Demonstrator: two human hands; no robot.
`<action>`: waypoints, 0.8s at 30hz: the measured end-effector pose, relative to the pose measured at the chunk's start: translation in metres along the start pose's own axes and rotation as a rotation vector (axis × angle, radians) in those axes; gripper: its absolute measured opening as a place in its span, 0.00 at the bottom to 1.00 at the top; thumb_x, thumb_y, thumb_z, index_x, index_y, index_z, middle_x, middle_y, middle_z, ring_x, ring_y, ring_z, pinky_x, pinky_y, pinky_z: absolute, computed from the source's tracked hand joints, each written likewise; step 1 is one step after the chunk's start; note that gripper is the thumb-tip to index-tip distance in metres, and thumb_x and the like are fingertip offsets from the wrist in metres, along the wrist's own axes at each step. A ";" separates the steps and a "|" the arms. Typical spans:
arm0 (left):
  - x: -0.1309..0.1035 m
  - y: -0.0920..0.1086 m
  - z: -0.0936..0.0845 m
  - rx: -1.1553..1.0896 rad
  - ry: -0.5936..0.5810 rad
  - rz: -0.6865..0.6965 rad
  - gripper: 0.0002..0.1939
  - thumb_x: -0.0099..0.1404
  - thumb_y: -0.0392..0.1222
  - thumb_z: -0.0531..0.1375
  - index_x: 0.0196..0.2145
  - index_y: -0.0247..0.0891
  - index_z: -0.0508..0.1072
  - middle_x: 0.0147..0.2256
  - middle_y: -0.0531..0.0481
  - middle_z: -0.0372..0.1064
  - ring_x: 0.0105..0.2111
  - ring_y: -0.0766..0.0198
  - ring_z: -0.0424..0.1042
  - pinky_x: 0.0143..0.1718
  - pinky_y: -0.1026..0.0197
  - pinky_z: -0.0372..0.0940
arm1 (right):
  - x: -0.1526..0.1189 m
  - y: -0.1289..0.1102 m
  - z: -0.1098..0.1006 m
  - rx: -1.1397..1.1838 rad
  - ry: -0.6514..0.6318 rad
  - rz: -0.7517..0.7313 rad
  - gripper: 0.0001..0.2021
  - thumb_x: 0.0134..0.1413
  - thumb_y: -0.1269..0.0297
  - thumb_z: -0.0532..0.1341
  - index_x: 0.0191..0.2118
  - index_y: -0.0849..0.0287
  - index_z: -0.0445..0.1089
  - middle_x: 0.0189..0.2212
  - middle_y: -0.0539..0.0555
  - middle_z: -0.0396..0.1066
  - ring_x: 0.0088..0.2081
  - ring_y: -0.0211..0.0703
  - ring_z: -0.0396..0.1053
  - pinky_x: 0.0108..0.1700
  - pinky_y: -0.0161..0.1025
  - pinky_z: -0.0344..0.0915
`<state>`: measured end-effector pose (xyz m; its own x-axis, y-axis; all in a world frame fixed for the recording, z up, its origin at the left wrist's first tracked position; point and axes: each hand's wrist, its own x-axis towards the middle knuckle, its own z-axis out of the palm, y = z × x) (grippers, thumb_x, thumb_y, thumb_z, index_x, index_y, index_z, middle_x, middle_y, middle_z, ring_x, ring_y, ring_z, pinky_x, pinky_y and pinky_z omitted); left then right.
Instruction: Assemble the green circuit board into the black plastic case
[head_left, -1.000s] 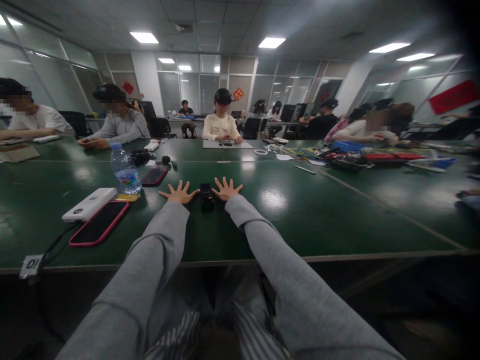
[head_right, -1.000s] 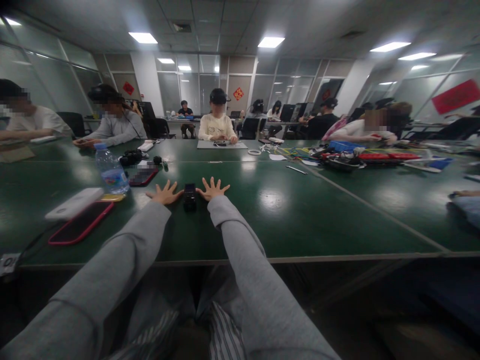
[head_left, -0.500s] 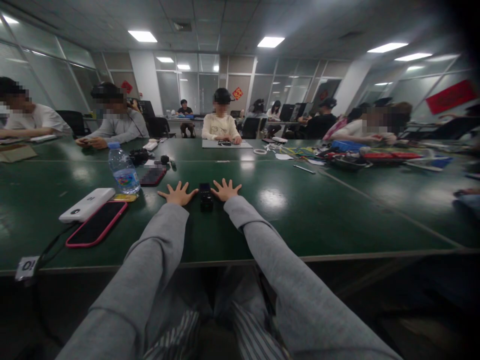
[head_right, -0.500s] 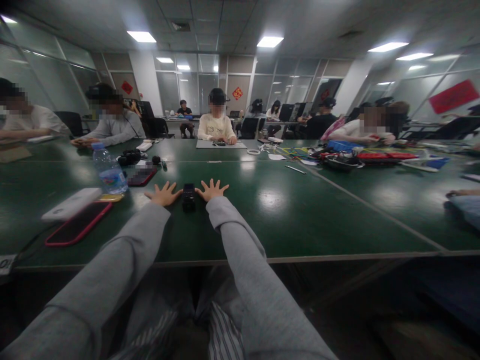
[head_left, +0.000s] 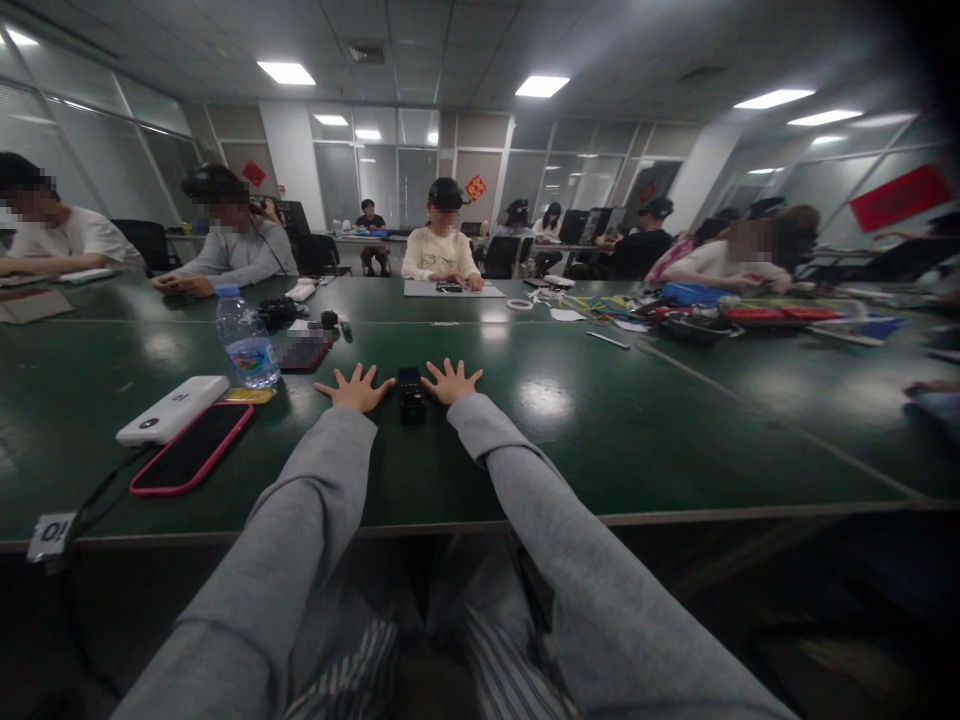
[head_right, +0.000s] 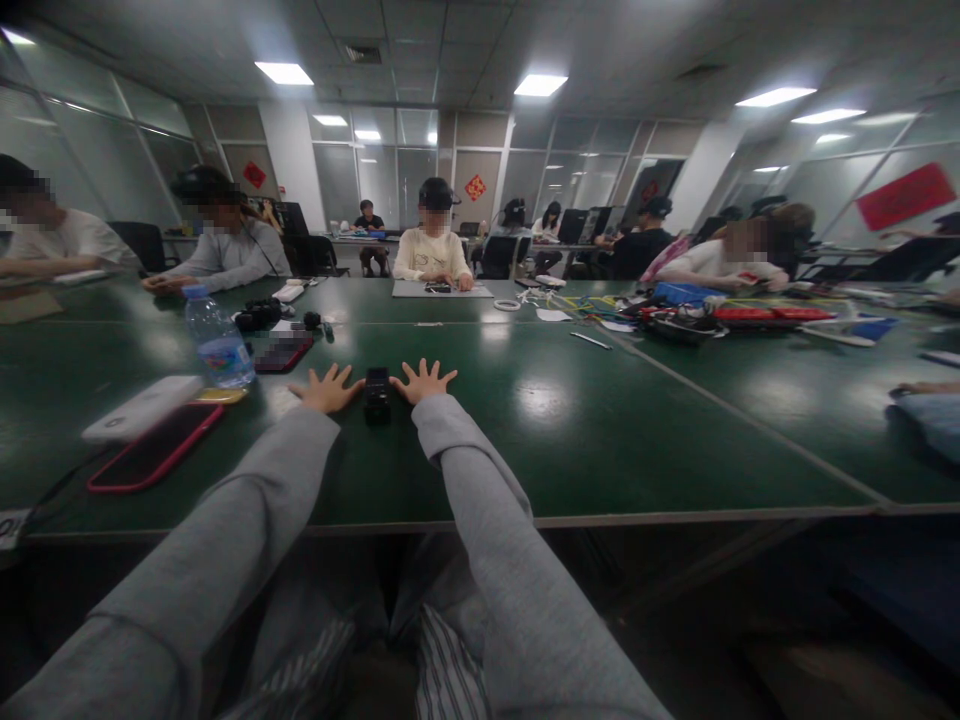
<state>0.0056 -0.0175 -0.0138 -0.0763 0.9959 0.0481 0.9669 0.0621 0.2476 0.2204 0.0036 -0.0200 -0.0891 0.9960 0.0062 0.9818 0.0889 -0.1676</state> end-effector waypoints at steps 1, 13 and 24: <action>-0.001 0.000 0.000 0.002 0.004 -0.002 0.39 0.59 0.71 0.38 0.64 0.54 0.49 0.67 0.50 0.36 0.63 0.28 0.32 0.50 0.20 0.41 | 0.000 0.000 0.001 0.002 0.017 -0.002 0.35 0.56 0.33 0.34 0.66 0.40 0.41 0.67 0.54 0.34 0.65 0.68 0.30 0.54 0.77 0.28; -0.020 0.011 -0.010 0.165 0.219 0.116 0.18 0.68 0.45 0.44 0.44 0.39 0.71 0.42 0.38 0.71 0.45 0.51 0.70 0.43 0.54 0.64 | -0.020 -0.009 -0.017 -0.110 0.283 -0.143 0.14 0.62 0.73 0.49 0.49 0.58 0.66 0.44 0.61 0.68 0.48 0.47 0.65 0.49 0.42 0.59; -0.012 0.006 -0.007 0.145 0.210 0.191 0.15 0.64 0.37 0.47 0.36 0.41 0.74 0.36 0.41 0.72 0.38 0.54 0.72 0.37 0.58 0.62 | -0.025 -0.007 -0.021 -0.029 0.208 -0.081 0.15 0.59 0.77 0.50 0.43 0.55 0.70 0.41 0.58 0.70 0.44 0.46 0.68 0.41 0.37 0.60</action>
<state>0.0104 -0.0292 -0.0066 0.0756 0.9562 0.2828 0.9921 -0.1008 0.0754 0.2192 -0.0216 0.0016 -0.1346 0.9656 0.2223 0.9774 0.1663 -0.1302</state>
